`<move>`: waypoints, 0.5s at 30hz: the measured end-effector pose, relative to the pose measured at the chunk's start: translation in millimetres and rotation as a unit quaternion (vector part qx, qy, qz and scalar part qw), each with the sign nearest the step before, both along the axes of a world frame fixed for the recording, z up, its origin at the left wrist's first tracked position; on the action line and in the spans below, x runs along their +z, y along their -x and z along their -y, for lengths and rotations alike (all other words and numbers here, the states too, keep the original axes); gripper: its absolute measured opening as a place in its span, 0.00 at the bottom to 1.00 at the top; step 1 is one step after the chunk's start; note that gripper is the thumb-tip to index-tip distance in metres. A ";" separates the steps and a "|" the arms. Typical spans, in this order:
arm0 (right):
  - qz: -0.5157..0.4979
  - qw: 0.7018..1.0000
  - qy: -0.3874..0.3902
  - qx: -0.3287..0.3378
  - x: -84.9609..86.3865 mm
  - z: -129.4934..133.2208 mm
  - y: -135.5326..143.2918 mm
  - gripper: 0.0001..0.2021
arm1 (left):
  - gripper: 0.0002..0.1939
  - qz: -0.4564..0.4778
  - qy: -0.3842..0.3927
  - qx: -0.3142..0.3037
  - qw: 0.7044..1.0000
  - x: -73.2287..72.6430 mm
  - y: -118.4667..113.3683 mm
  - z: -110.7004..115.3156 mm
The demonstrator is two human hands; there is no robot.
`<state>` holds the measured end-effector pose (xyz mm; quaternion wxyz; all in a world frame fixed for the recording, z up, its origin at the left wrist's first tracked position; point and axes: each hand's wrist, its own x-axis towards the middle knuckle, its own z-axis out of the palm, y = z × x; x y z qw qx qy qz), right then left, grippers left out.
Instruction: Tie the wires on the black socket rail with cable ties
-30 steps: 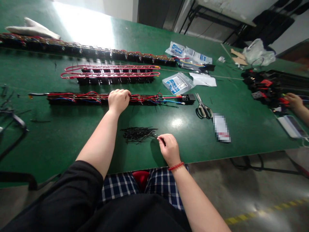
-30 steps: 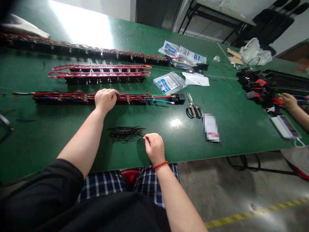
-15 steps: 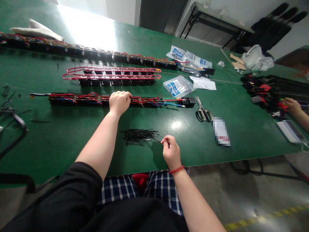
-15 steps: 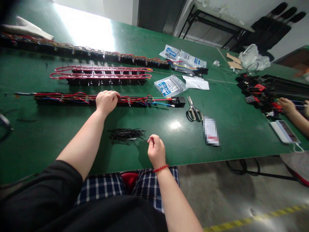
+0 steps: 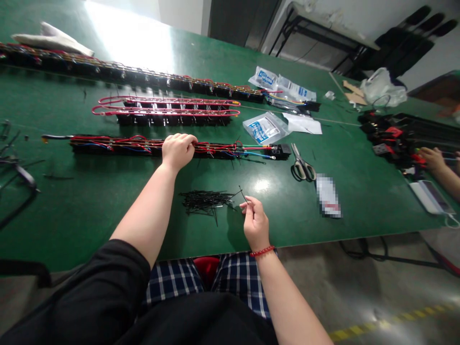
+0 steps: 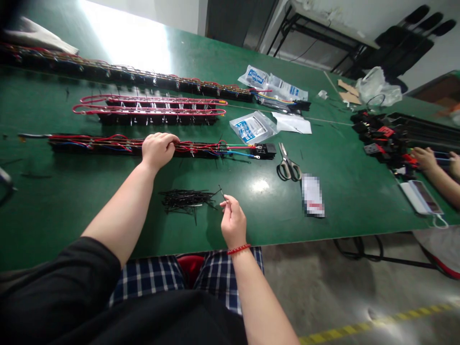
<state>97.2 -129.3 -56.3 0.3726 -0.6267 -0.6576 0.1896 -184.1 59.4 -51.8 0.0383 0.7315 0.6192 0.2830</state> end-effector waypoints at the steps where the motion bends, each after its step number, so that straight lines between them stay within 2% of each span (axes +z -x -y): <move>1: -0.005 1.000 -0.002 -0.004 0.1 -0.5 -0.1 0.13 | 0.15 -0.002 0.002 -0.013 1.000 1.0 0.7 1.2; 6: -0.038 0.999 -0.002 -0.034 -1.2 -2.6 -2.7 0.13 | 0.18 -0.023 0.004 -0.065 0.998 3.8 3.2 5.4; 15: -0.065 0.997 0.013 -0.030 -3.7 -2.2 -4.0 0.14 | 0.15 -0.023 -0.011 -0.092 0.995 1.2 -1.9 5.6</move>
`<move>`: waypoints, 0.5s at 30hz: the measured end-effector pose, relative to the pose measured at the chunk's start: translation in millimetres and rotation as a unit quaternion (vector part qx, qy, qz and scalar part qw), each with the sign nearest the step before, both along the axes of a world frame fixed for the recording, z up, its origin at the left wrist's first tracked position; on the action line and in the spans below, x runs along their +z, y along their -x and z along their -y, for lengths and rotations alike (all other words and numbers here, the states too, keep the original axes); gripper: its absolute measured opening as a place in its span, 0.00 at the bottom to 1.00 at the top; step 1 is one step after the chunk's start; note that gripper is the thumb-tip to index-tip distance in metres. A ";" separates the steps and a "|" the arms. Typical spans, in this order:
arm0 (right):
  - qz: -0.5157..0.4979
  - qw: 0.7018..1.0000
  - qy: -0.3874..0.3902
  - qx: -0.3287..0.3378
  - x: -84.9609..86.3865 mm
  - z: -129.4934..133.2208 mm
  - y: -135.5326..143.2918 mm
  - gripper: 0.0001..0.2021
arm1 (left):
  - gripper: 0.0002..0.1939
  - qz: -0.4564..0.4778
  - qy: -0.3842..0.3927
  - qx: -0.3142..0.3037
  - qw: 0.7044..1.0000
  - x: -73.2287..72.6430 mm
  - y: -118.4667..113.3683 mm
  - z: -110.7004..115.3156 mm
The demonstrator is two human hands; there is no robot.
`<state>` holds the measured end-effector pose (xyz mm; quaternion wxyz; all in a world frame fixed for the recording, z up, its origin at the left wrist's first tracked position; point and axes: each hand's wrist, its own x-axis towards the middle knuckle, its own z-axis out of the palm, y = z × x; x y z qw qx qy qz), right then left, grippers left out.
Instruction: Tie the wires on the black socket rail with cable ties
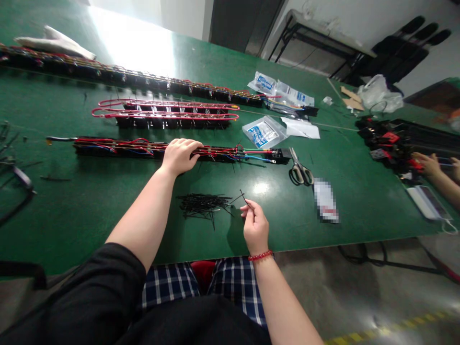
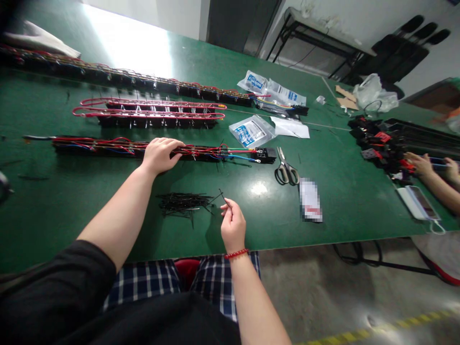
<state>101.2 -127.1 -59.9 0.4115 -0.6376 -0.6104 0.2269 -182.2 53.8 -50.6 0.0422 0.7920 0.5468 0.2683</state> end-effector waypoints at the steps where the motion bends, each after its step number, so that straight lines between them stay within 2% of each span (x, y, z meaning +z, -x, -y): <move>1: -0.001 1.000 0.001 0.000 0.1 -0.3 0.0 0.14 | 0.14 0.004 -0.002 -0.003 1.000 -0.3 -0.3 0.0; 6: -0.006 1.000 0.002 0.004 2.0 -1.4 0.1 0.13 | 0.12 0.018 0.000 0.013 1.000 -2.7 -1.3 -1.5; 9: -0.006 1.000 0.005 0.004 2.6 -1.5 0.2 0.11 | 0.13 0.022 -0.012 0.077 0.997 -4.6 -0.4 -3.4; 12: -0.009 1.000 0.009 0.000 2.5 -1.4 0.0 0.10 | 0.18 0.019 -0.022 0.151 0.988 -6.6 2.2 -5.1; 15: -0.012 1.000 0.010 0.000 2.7 -1.3 -0.2 0.10 | 0.19 0.015 -0.013 0.152 0.988 -7.5 4.4 -5.5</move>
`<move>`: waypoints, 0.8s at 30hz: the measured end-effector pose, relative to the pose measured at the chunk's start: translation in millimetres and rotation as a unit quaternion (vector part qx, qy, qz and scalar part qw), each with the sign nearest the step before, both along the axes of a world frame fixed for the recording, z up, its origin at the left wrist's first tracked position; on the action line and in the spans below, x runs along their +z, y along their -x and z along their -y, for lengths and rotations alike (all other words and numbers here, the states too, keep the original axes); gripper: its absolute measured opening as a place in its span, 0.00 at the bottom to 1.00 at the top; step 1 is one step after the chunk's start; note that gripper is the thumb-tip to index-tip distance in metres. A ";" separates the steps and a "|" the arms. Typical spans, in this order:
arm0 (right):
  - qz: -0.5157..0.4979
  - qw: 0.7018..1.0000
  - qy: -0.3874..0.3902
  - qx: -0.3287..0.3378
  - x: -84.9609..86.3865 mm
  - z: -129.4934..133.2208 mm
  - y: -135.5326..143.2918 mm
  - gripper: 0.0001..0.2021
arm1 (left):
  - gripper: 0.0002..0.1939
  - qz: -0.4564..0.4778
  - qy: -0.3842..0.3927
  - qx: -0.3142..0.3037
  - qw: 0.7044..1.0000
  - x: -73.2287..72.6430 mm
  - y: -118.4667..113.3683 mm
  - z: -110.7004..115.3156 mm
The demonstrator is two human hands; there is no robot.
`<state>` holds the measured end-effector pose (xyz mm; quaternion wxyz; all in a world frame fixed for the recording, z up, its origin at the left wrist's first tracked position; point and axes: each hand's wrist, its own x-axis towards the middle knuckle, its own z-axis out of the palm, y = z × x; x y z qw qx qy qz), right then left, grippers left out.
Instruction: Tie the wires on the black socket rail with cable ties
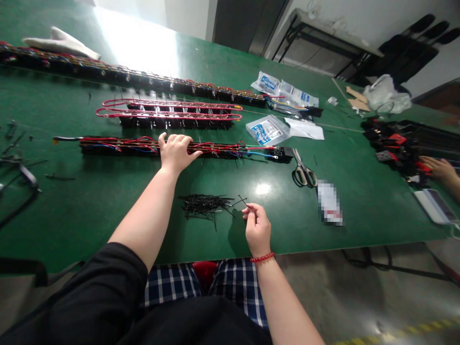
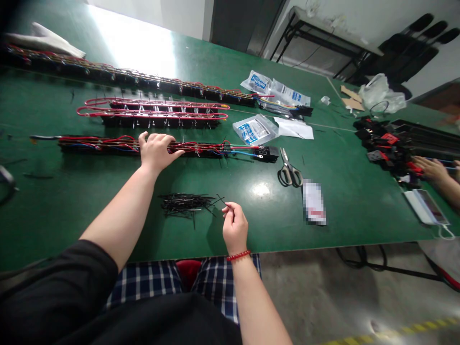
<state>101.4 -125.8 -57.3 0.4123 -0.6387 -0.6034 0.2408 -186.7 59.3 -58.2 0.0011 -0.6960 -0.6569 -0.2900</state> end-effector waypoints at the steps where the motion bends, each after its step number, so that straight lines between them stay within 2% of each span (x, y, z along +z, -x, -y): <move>1: 0.000 1.000 0.000 0.000 0.1 0.1 -0.1 0.10 | 0.19 -0.001 0.006 -0.008 1.000 0.1 0.3 0.1; 8: -0.004 1.000 0.002 0.006 -1.4 0.3 -0.8 0.10 | 0.15 0.001 0.010 -0.042 0.999 0.5 -0.3 0.8; 17: 0.013 1.000 0.005 0.001 0.5 -0.4 -0.3 0.08 | 0.15 0.063 -0.031 -0.143 0.987 0.1 -1.2 -0.9; 20: 0.021 1.000 0.006 0.000 2.0 0.3 0.2 0.08 | 0.14 0.057 -0.057 -0.109 0.991 1.1 -1.9 0.7; 24: 0.018 1.000 0.012 -0.004 1.3 1.1 0.0 0.07 | 0.16 0.054 -0.063 0.010 0.996 -0.9 -1.8 0.8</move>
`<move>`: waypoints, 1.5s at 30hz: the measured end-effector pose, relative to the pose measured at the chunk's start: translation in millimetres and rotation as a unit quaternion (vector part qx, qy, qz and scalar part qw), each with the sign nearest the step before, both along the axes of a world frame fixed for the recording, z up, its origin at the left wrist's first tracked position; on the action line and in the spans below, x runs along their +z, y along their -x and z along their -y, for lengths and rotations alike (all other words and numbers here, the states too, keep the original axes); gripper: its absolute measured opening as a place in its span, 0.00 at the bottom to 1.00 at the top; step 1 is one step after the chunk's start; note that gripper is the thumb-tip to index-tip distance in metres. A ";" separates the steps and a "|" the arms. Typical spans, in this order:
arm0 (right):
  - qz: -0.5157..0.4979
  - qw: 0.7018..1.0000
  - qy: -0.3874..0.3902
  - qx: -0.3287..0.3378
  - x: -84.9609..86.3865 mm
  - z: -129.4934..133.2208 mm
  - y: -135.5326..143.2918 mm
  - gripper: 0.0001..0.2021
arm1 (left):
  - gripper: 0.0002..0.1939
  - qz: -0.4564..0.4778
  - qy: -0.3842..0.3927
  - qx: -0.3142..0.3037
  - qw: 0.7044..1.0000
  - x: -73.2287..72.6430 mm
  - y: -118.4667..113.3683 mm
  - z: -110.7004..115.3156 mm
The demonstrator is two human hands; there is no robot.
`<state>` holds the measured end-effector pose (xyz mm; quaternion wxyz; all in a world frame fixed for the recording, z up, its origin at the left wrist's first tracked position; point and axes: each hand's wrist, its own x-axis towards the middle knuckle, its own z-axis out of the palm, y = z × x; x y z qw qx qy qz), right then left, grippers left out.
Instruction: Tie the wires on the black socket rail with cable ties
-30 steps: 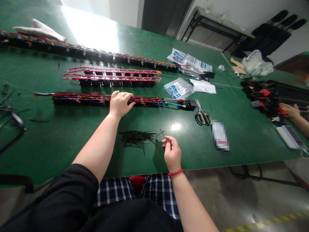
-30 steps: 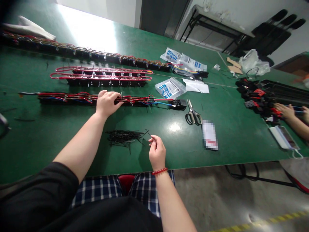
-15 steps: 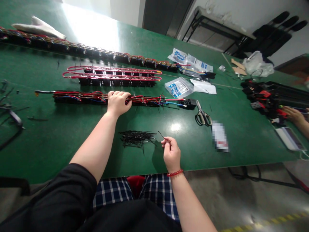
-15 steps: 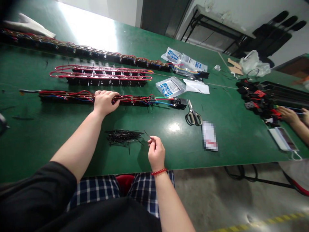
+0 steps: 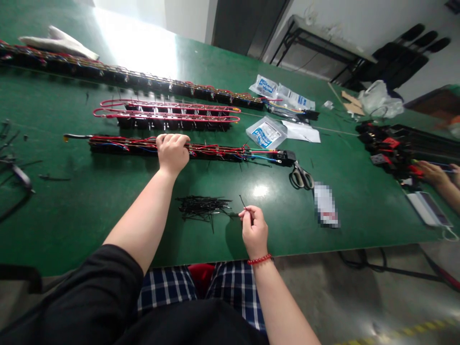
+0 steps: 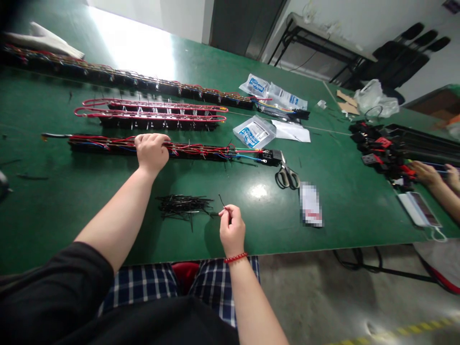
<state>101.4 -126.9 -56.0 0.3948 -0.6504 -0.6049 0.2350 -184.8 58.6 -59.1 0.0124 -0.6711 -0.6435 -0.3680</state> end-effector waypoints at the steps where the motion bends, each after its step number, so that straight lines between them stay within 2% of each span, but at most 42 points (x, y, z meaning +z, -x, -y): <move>1: -0.002 1.000 0.001 -0.002 -0.5 0.1 -0.2 0.07 | 0.16 0.000 0.008 0.021 1.000 -0.8 0.1 -0.4; 4: -0.002 1.000 0.004 -0.004 -1.4 0.1 -0.5 0.06 | 0.15 -0.014 0.041 0.038 0.998 -2.0 0.2 -1.6; 8: 0.003 1.000 0.007 -0.001 -0.4 0.1 -0.4 0.06 | 0.13 -0.016 0.063 0.015 0.998 -0.6 0.4 -2.0; 25: 0.006 1.000 0.011 0.005 1.4 0.9 0.7 0.06 | 0.16 -0.007 0.062 0.000 0.998 0.1 1.5 -2.1; 37: 0.001 1.000 0.013 0.006 3.1 0.5 0.8 0.06 | 0.20 -0.006 0.066 -0.061 0.996 1.4 -3.0 -3.7; 41: -0.042 0.999 0.022 0.001 2.6 -0.7 0.5 0.06 | 0.21 -0.020 0.065 -0.074 0.995 3.5 -3.2 -2.3; 45: -0.169 0.985 0.043 0.008 4.3 -14.1 -6.4 0.07 | 0.21 -0.037 0.063 -0.104 0.992 3.4 -5.1 -1.5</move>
